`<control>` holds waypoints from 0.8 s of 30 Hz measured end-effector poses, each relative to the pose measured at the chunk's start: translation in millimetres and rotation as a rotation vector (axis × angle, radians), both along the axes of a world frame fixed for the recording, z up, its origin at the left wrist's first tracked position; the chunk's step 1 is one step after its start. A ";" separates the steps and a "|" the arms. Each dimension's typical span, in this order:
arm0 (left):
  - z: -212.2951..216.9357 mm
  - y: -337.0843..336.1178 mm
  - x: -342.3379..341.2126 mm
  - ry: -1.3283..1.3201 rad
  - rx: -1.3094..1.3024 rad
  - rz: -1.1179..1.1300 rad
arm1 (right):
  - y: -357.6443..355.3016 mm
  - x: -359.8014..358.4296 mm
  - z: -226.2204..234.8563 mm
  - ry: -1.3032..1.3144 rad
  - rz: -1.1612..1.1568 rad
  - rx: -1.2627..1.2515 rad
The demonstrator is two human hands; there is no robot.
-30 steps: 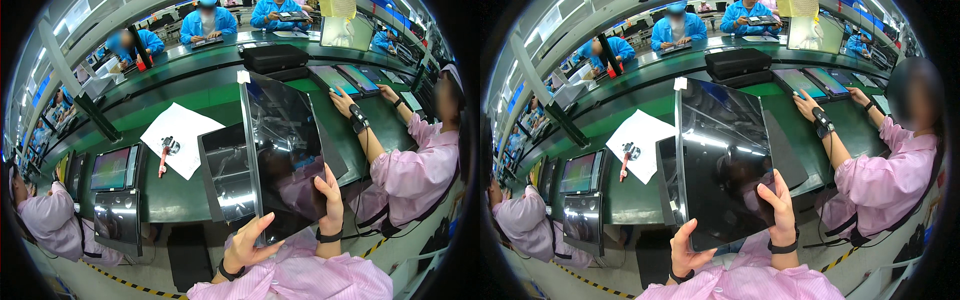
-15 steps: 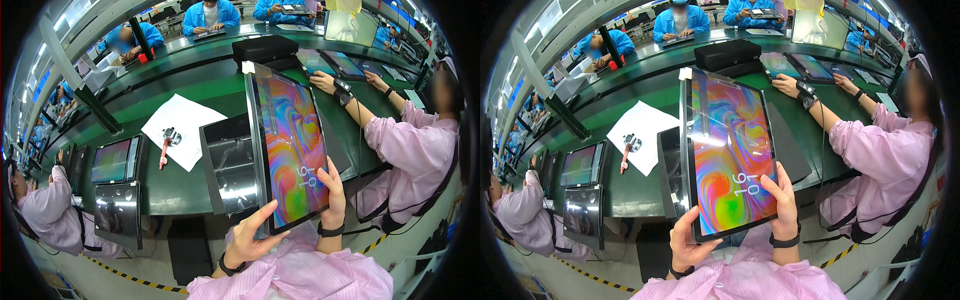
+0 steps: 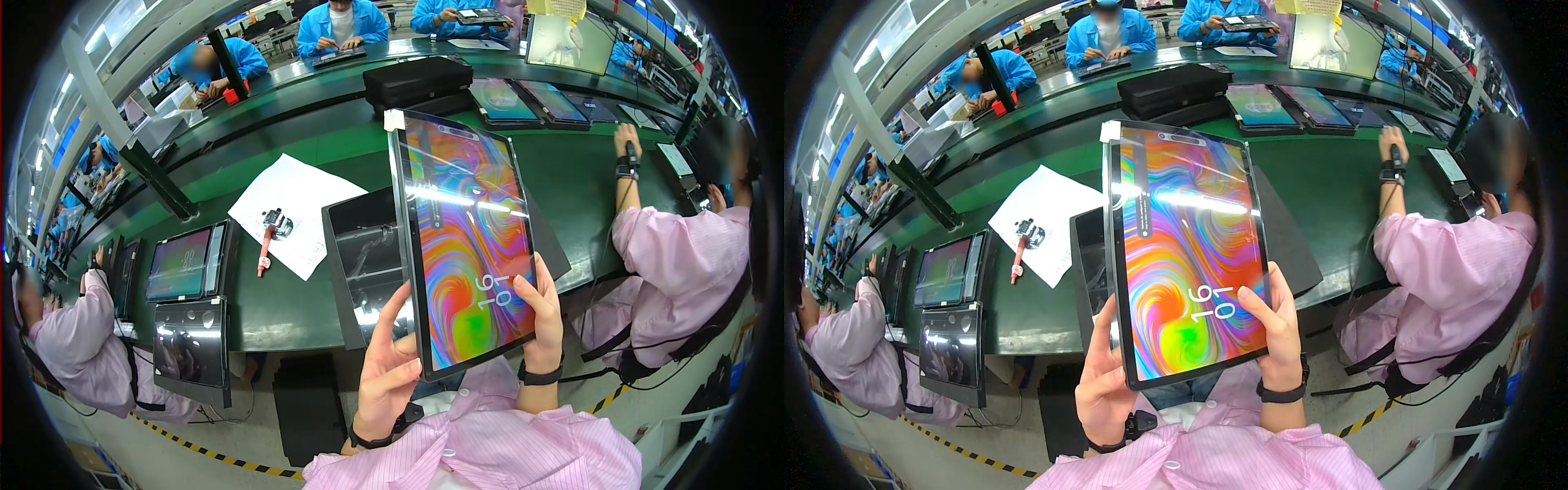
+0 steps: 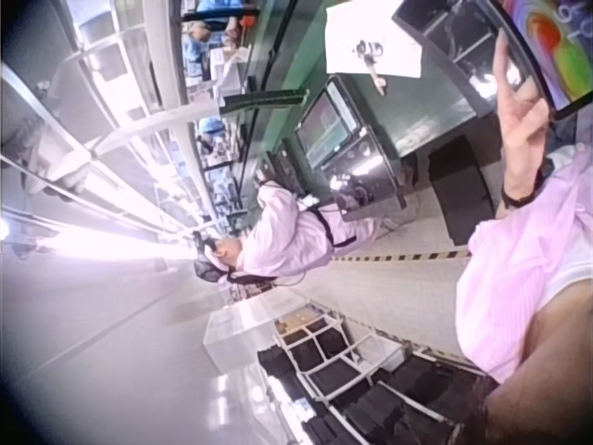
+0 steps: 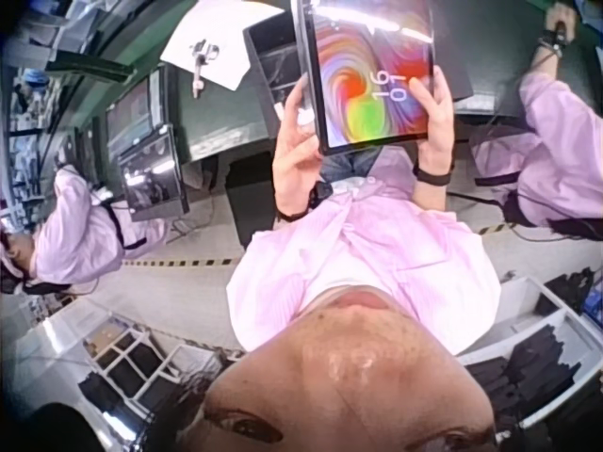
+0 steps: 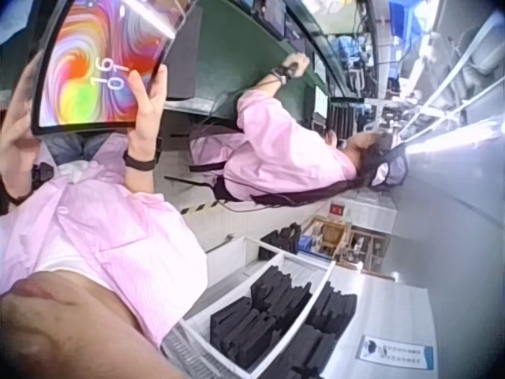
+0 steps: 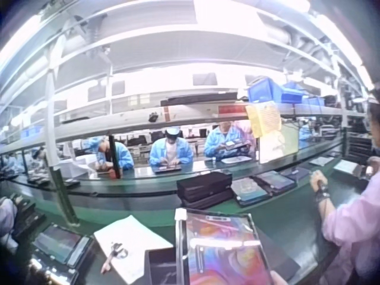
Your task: Inspecting electronic tablets and applying/removing protective films at an assembly line.
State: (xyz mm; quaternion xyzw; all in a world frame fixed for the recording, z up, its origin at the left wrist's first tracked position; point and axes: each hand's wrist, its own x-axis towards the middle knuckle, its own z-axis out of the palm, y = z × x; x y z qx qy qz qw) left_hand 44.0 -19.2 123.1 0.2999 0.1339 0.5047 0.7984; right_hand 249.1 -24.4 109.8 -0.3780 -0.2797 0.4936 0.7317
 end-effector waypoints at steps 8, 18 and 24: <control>-6.1 13.5 -17.1 0.170 0.198 -0.075 | -0.6 13.7 -15.8 -0.004 -0.143 -0.084; -47.9 227.9 -117.2 1.828 0.836 1.137 | -3.6 29.5 -28.5 -0.044 -0.130 0.013; -65.2 238.7 -124.2 1.778 0.811 1.063 | -2.8 30.0 -32.4 0.017 -0.114 -0.027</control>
